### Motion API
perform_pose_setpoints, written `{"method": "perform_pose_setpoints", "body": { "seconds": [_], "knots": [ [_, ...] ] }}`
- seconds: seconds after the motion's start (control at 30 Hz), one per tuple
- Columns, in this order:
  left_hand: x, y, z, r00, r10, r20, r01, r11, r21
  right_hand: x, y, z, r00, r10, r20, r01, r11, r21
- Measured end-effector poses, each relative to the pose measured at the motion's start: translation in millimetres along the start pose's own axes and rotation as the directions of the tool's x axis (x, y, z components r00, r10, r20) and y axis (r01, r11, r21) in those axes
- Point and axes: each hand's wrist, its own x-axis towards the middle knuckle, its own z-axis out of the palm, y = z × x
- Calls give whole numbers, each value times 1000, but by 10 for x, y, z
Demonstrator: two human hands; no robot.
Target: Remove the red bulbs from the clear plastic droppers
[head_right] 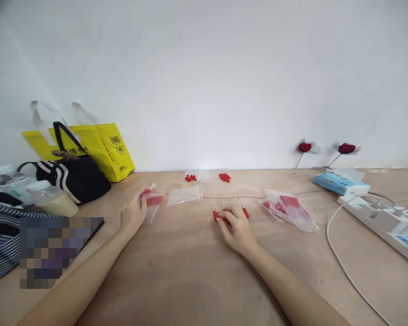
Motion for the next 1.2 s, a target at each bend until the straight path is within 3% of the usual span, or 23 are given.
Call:
{"method": "perform_pose_setpoints", "body": {
  "seconds": [0.07,0.13,0.23,0.3,0.4,0.5,0.67,0.73,0.8,0.87,0.9,1.03,1.2],
  "knots": [
    [-103,57,-24,990,136,-48,-138,990,-43,-10,-110,55,991,100,89,-115,975,191],
    [-257,133,-22,940,334,-70,-340,937,-85,-13,-187,116,930,286,232,-358,846,395],
    [-538,276,12,789,613,-41,-612,779,-136,2,-259,196,715,488,500,-697,455,554],
    [-707,379,41,686,727,-25,-720,674,-162,14,-293,222,599,512,616,-787,235,570],
    [-871,512,78,585,811,-7,-794,571,-209,18,-327,223,544,499,675,-806,87,586],
    [-926,586,83,553,832,46,-794,543,-272,5,-336,205,555,496,667,-798,93,595],
    [-911,638,-72,558,813,165,-675,560,-480,0,-341,223,573,530,625,-786,142,601],
    [-889,677,-158,590,781,208,-577,587,-567,11,-348,254,566,565,600,-792,172,586],
    [-848,733,-209,662,709,243,-463,642,-611,25,-358,287,565,601,566,-793,204,575],
    [-786,800,-206,719,631,292,-371,703,-607,41,-366,314,565,637,525,-788,227,572],
    [-749,835,-187,725,607,326,-342,728,-594,48,-368,323,567,651,505,-783,236,575],
    [-613,990,-61,687,542,483,-232,795,-561,58,-363,341,609,652,452,-741,263,618],
    [-540,1211,14,705,368,606,-126,906,-404,23,-339,389,691,618,374,-662,334,671]
  ]
}}
